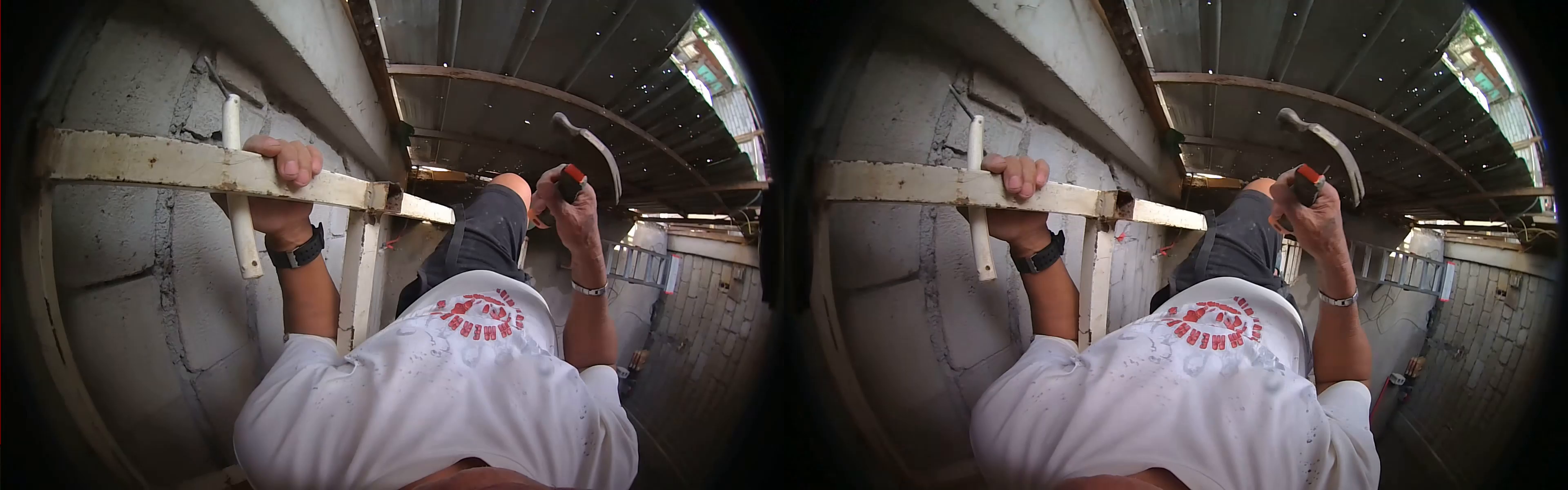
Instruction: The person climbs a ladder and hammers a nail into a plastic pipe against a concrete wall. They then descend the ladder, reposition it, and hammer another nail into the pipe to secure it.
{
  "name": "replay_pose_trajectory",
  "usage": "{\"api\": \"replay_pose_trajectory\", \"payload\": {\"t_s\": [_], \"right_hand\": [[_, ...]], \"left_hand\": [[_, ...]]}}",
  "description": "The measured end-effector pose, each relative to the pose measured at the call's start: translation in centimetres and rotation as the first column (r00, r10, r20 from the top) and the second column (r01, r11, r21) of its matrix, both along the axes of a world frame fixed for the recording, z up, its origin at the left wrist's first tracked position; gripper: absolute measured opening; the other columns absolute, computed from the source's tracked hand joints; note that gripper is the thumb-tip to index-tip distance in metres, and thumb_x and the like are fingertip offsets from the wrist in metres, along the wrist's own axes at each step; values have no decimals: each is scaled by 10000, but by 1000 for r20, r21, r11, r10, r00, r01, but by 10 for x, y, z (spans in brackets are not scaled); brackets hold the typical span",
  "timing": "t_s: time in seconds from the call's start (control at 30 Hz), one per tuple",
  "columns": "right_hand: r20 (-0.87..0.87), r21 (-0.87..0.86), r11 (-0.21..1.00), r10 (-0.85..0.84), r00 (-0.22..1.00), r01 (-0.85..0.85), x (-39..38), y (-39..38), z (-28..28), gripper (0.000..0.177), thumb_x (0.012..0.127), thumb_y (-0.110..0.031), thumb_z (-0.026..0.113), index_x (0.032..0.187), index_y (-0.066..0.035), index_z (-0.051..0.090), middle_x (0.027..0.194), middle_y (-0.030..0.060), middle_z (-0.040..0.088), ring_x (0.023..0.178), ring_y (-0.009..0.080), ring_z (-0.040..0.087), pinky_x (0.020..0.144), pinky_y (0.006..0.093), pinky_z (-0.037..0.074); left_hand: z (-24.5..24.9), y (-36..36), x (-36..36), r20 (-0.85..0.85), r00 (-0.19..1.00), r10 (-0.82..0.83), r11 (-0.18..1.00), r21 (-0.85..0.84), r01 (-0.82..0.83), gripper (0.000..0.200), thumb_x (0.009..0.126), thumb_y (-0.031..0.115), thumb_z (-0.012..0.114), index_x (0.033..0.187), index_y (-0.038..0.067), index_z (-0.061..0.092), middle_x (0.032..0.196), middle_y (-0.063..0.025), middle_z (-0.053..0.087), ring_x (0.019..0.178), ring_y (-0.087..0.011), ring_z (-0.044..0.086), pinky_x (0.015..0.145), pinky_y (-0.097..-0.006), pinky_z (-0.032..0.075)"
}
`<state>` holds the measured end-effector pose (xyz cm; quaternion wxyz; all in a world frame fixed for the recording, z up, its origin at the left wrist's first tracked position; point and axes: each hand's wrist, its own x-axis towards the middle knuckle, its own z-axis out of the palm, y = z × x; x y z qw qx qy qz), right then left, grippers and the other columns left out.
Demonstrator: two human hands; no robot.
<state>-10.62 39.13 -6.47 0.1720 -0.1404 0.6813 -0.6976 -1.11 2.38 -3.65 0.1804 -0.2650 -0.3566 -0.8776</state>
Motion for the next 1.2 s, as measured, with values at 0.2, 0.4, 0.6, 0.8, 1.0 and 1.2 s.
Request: {"api": "replay_pose_trajectory", "payload": {"t_s": [0.2,0.4,0.6,0.8,1.0,1.2], "right_hand": [[-4,-193,893,414,910,-407,22,-78,14,166,889,-164,669,938,-13,621,754,15,588,638,89,558,561,244,452],[-612,68,785,520,595,-616,14,-145,17,229,817,-244,716,936,-61,646,800,89,615,716,296,592,687,339,492],[-305,17,793,584,752,-609,18,-141,10,341,879,-342,659,1048,-46,644,908,70,647,805,191,617,724,308,505],[-666,-89,648,526,530,-756,14,-162,23,252,770,-203,744,949,-55,646,753,93,576,658,282,567,604,364,485],[-717,136,651,584,379,-747,29,-179,22,328,606,-255,766,817,-67,600,710,81,553,730,297,571,684,410,450],[-747,194,649,584,318,-735,27,-180,28,326,600,-252,768,782,-71,566,703,82,563,753,292,579,667,425,456]], "left_hand": [[-1,4,1,17,996,83,996,16,-83,667,932,586,303,1083,-13,554,816,-104,615,669,-202,552,716,-372,426],[-5,5,3,22,994,105,994,-20,-105,677,915,611,371,1122,-3,568,824,-106,622,699,-200,562,734,-375,419],[-4,4,6,33,976,217,974,-74,-214,609,931,562,394,1130,10,555,812,-93,612,695,-196,558,737,-373,424],[-7,-3,3,74,997,-23,999,50,19,717,918,635,301,1143,7,565,841,-105,635,780,-218,597,778,-379,434],[-1,1,16,380,920,-95,972,234,3,621,966,533,325,1089,-14,592,907,-152,651,864,-281,610,846,-420,458],[-13,-11,41,775,589,230,957,-71,-280,402,948,323,501,1152,-23,526,986,-176,659,826,-247,649,768,-344,542]]}}
